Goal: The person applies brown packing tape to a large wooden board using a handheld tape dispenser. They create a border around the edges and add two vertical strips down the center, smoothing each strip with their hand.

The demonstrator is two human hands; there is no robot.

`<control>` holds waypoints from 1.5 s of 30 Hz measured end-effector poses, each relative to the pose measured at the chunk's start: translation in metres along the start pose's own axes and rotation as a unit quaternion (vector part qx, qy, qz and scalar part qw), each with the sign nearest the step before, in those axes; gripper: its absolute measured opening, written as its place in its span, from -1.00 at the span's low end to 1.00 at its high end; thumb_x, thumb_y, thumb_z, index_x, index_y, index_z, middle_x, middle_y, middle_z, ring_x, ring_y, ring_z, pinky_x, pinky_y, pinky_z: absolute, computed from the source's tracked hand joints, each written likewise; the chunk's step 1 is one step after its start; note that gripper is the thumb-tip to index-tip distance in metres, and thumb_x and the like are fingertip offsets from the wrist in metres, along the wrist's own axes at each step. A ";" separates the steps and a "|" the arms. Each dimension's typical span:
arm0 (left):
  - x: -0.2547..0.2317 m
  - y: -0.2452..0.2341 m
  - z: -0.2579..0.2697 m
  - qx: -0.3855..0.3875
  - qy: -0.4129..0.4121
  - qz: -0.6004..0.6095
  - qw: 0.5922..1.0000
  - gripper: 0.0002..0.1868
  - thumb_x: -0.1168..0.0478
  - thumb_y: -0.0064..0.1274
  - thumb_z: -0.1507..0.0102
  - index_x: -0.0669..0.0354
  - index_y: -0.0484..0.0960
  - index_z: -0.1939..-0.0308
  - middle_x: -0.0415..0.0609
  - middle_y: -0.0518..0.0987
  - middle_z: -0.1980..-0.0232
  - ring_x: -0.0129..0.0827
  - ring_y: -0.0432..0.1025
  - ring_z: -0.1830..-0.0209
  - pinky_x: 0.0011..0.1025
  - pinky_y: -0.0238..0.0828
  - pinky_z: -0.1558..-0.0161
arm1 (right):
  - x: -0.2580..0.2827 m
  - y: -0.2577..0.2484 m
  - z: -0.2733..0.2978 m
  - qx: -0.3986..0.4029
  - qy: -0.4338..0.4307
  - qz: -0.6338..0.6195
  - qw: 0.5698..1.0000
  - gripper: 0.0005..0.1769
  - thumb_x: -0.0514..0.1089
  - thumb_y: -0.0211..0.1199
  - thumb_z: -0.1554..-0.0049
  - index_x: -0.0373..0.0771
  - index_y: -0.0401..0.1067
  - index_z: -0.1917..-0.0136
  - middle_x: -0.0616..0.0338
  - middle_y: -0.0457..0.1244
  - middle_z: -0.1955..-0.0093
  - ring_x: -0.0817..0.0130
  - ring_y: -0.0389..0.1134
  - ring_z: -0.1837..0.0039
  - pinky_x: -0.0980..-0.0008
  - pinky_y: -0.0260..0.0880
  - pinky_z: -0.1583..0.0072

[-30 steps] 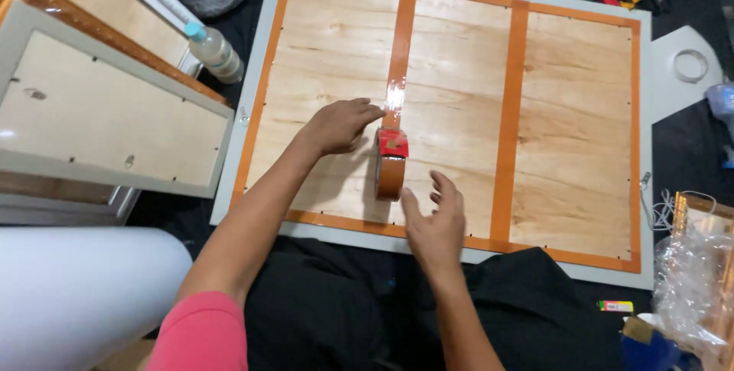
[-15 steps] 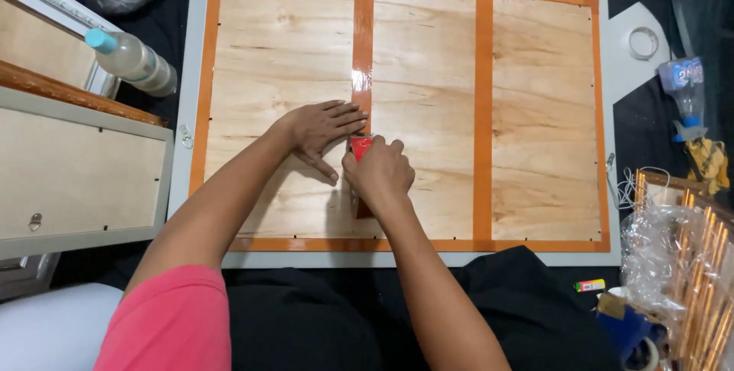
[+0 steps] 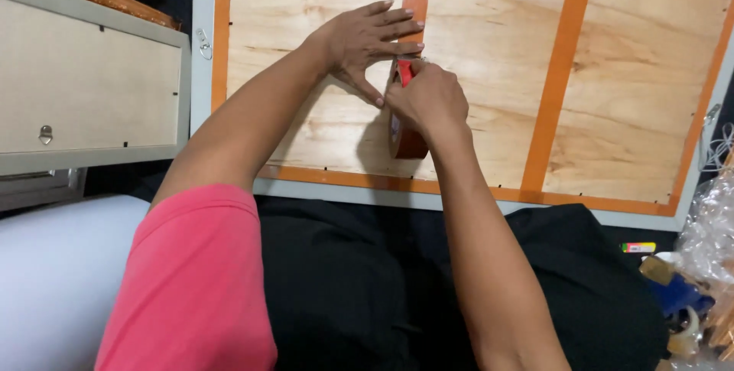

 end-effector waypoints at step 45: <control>-0.010 -0.016 0.000 0.100 -0.069 -0.010 0.992 0.32 -0.82 -0.51 -0.02 -0.20 -0.22 -0.68 -0.10 -0.26 -0.73 -0.26 -0.48 -0.71 -0.09 -0.68 -0.57 | -0.094 0.097 0.116 0.152 -0.030 0.098 0.983 -0.21 0.05 -0.01 -0.04 -0.15 0.18 -0.53 -0.27 0.36 -0.10 -0.33 0.35 -0.12 -0.09 0.34 -0.15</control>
Point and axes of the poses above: each hand's wrist, its own z-axis away from the middle knuckle, its own y-axis out of the palm, x = y × z, the point moved 7 cm from there along -z, towards the middle knuckle
